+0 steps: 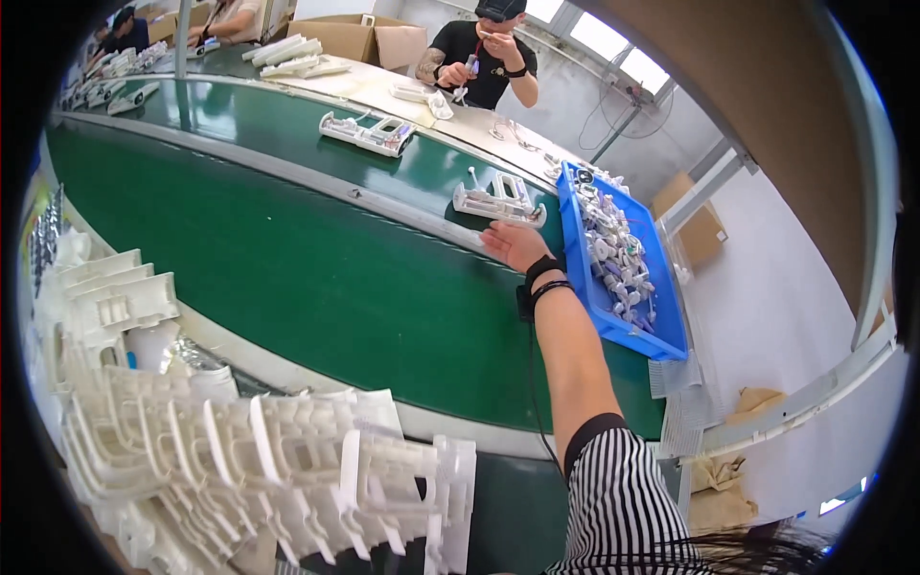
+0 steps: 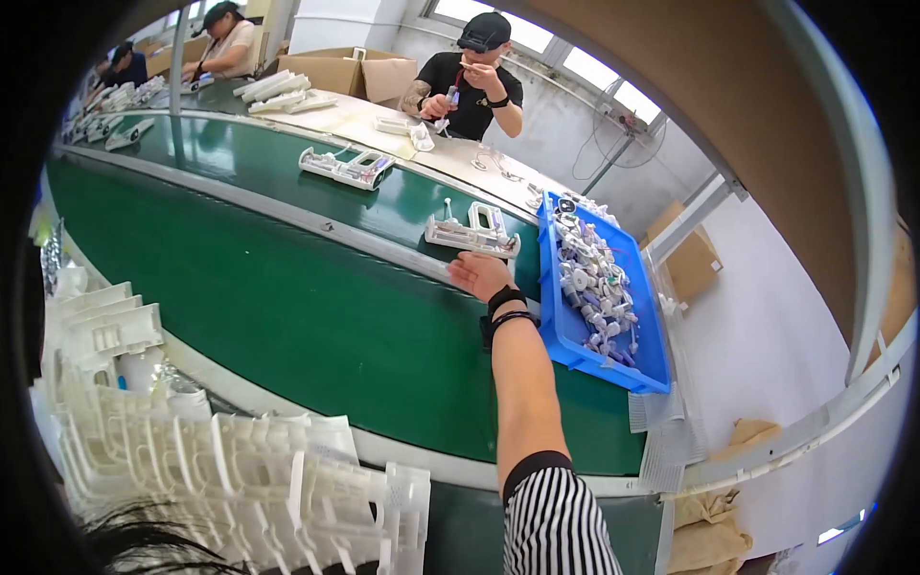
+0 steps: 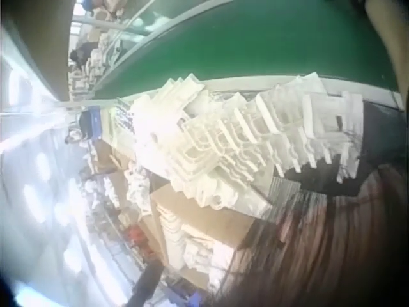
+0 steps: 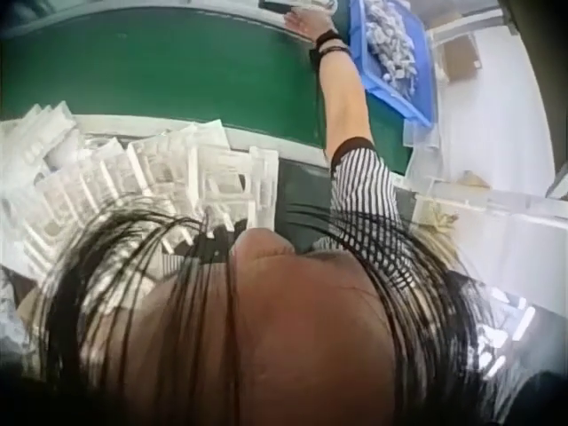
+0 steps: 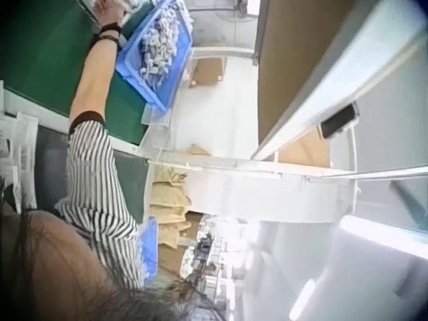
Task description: Assembling internal electronic components including a motor, wires, and circuit board into a handheld white plastic casing.
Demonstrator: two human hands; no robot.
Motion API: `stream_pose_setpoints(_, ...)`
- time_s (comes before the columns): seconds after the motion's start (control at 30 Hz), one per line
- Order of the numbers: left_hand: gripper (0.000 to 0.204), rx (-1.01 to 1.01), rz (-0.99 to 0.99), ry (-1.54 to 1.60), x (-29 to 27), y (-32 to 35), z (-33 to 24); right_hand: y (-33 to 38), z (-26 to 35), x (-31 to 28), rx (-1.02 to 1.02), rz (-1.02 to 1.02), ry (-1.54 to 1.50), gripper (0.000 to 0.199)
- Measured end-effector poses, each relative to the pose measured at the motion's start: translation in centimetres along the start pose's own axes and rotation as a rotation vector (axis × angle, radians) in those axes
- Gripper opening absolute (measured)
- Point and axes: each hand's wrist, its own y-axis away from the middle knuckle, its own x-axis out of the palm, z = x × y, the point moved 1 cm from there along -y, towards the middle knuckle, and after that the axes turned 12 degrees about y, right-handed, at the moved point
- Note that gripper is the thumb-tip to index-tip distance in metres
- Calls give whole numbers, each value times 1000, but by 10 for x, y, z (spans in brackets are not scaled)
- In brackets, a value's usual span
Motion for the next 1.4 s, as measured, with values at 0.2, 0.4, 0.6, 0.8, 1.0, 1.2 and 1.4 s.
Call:
stream_pose_setpoints(0.2,38,-14,-19,-31,-32,104,6,145,40,65,222,283,947,39)
stream_pose_setpoints(0.4,23,133,-103,241,-24,169,15,342,0,137,-297,575,1672,79)
stream_pose_setpoints(0.6,29,350,142,-4,16,199,43,401,-119,152,-403,225,1510,89)
stream_pose_setpoints(0.8,41,553,428,-449,53,237,59,475,-157,152,-322,72,1480,92)
stream_pose_setpoints(1.0,42,1011,356,-844,56,251,47,534,-150,45,-436,405,1518,56)
stream_pose_setpoints(1.2,56,1427,508,-1378,92,207,46,601,-144,18,-720,198,1704,51)
stream_pose_setpoints(1.4,43,1148,612,-1321,96,208,58,823,-59,-22,-376,-110,1543,41)
